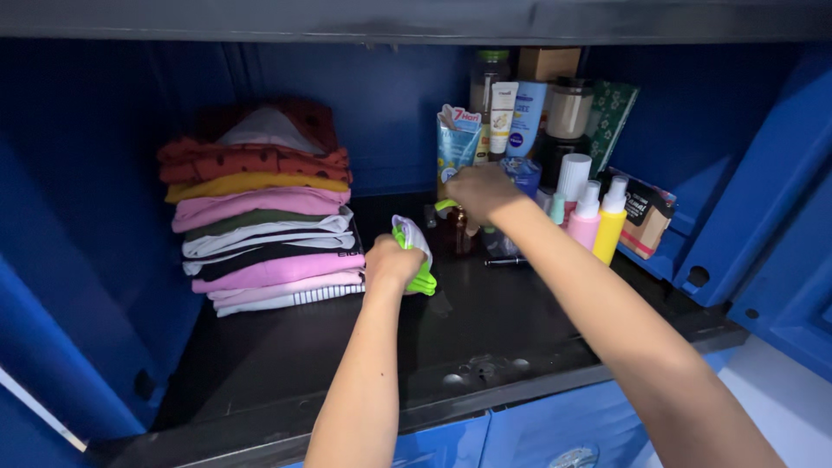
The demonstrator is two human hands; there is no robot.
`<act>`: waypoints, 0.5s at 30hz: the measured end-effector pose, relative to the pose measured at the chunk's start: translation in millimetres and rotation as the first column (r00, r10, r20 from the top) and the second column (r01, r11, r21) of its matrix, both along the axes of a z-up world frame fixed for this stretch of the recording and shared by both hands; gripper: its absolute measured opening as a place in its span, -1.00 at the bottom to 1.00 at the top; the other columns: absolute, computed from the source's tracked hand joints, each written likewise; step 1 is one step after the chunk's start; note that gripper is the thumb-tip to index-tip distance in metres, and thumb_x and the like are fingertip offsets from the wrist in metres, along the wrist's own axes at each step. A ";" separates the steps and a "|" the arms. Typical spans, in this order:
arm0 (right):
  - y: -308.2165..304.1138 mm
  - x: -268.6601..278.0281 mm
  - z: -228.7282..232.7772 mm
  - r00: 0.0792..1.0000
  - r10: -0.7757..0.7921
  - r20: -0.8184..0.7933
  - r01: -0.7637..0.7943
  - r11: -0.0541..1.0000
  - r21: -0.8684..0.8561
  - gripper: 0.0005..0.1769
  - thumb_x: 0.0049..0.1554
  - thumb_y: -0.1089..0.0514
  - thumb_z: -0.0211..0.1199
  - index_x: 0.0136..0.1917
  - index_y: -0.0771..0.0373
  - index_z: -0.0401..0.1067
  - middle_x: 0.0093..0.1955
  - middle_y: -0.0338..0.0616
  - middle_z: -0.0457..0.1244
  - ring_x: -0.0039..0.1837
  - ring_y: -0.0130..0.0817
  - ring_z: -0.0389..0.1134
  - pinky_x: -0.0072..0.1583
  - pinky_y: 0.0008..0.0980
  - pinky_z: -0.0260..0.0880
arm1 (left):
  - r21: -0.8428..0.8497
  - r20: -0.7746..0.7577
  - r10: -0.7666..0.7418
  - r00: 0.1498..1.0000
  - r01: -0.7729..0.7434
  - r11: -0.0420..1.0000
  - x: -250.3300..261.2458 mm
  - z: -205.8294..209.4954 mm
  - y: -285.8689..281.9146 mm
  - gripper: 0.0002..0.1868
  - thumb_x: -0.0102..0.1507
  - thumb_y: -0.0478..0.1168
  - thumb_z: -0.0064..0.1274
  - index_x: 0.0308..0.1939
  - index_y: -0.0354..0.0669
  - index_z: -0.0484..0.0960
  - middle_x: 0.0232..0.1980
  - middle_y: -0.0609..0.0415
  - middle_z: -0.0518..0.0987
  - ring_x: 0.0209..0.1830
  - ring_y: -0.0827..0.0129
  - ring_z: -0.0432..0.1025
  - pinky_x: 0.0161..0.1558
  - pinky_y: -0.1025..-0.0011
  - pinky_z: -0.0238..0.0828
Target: The person picks up bottles, tubes, and toiletries from a floor mat, places them onto shelves inside a cabinet, and unfolds a cloth garment on the floor.
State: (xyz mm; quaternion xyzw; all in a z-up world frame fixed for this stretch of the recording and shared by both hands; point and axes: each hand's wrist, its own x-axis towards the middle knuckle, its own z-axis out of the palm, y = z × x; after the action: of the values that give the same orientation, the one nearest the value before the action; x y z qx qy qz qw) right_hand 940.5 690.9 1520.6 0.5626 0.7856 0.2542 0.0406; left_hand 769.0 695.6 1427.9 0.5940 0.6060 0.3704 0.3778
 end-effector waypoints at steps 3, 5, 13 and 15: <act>13.0 -6.0 -1.0 0.992 -0.110 0.056 0.114 0.991 -0.073 -0.33 -0.25 0.08 0.67 0.16 -0.03 0.56 0.07 -0.12 0.41 0.19 -0.07 0.43 0.10 -0.07 0.48 | 0.047 -0.040 0.002 0.999 -0.001 0.999 0.4 -5.2 4.9 -0.38 0.07 -0.19 0.25 0.18 -0.32 0.49 0.14 -0.31 0.60 0.08 -0.08 0.58 -0.05 0.13 0.63; 18.1 -5.3 -0.3 0.992 -0.099 0.072 0.104 0.993 -0.059 -0.42 -0.25 0.08 0.66 0.07 0.02 0.59 0.05 -0.13 0.42 0.17 -0.10 0.45 0.10 -0.09 0.48 | 0.109 -0.088 0.014 0.996 -0.004 0.994 -0.4 -5.7 7.7 -0.37 0.06 -0.16 0.28 0.17 -0.33 0.51 0.12 -0.34 0.61 0.09 -0.09 0.56 0.03 0.16 0.56; 56.6 -0.8 -7.4 0.978 -0.130 0.164 0.133 0.991 -0.009 -0.53 -0.24 0.11 0.66 -0.03 0.07 0.61 0.04 -0.16 0.42 0.15 -0.14 0.46 0.07 -0.14 0.49 | 0.066 -0.098 0.015 0.995 -0.009 0.998 -2.3 -5.1 7.2 -0.38 0.08 -0.13 0.25 0.19 -0.27 0.51 0.15 -0.30 0.60 0.13 -0.06 0.54 0.10 0.14 0.53; 63.8 3.8 -11.6 0.966 -0.133 0.222 0.126 0.991 0.049 -0.60 -0.20 0.11 0.63 -0.06 0.09 0.63 0.00 -0.14 0.46 0.11 -0.16 0.49 0.05 -0.19 0.51 | 0.057 -0.095 0.017 0.995 -0.012 0.998 -2.8 -2.8 6.4 -0.38 0.08 -0.13 0.24 0.19 -0.27 0.50 0.15 -0.29 0.60 0.13 -0.06 0.55 0.09 0.15 0.55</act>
State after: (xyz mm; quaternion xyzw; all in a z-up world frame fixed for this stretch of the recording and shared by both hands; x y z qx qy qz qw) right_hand 944.4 754.8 1509.1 0.5810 0.7330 0.3266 0.1358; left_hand 766.1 702.0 1425.1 0.6170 0.6169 0.3615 0.3288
